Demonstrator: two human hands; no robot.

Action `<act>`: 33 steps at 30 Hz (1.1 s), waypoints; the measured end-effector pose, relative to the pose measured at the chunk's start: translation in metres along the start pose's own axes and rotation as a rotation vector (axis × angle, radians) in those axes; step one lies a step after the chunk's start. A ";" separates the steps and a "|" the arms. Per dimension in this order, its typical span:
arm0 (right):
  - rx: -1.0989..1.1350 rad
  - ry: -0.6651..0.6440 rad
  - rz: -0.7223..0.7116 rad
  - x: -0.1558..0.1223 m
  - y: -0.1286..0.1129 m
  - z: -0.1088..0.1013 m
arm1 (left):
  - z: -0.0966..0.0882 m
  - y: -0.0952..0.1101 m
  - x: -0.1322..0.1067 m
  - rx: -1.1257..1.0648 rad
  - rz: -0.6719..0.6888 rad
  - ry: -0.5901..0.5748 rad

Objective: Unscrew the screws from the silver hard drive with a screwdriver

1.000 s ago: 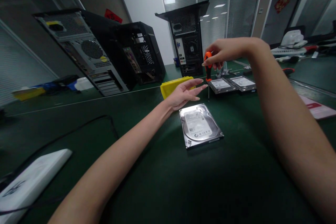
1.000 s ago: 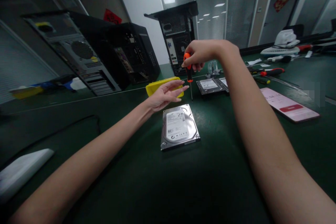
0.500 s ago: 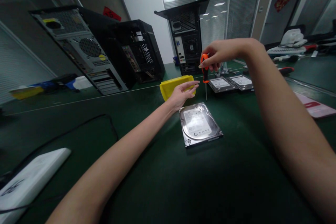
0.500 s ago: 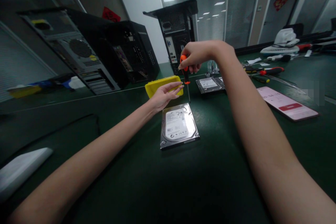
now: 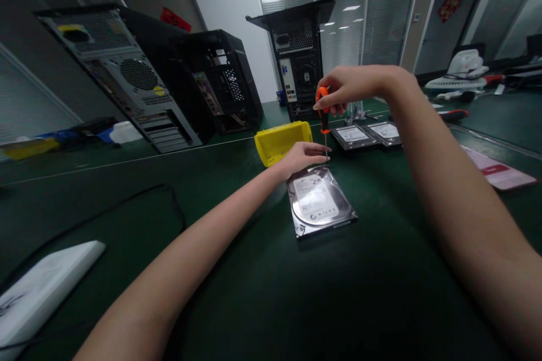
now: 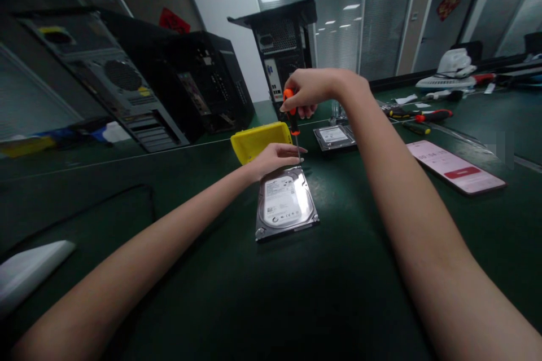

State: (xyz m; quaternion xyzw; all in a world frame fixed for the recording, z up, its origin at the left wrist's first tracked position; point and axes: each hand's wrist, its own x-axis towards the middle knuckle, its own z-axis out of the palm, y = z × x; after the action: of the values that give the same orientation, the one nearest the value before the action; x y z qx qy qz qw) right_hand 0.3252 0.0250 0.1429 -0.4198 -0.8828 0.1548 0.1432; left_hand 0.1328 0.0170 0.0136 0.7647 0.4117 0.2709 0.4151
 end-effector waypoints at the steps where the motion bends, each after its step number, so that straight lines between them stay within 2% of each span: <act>1: -0.001 -0.006 0.000 0.000 0.001 0.000 | -0.002 0.000 0.001 0.006 0.009 -0.063; 4: 0.004 -0.015 -0.015 0.002 0.003 0.000 | -0.007 -0.001 0.002 0.051 0.031 -0.162; 12: -0.005 0.016 -0.012 0.000 -0.003 0.001 | -0.006 -0.001 -0.005 0.189 -0.001 -0.243; 17: 0.002 0.016 -0.006 0.002 -0.002 0.002 | -0.005 -0.007 -0.002 0.233 0.028 -0.216; 29: -0.017 -0.027 0.024 0.001 -0.007 0.002 | -0.019 -0.017 -0.001 0.216 0.067 -0.188; 33: -0.001 -0.071 0.041 0.003 -0.009 0.001 | -0.021 -0.022 -0.001 0.238 0.080 -0.213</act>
State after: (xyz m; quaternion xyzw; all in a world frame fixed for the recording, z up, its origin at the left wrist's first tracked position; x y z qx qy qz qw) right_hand 0.3171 0.0217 0.1457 -0.4321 -0.8786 0.1721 0.1081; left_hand 0.1074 0.0315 0.0049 0.8487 0.3639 0.1541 0.3515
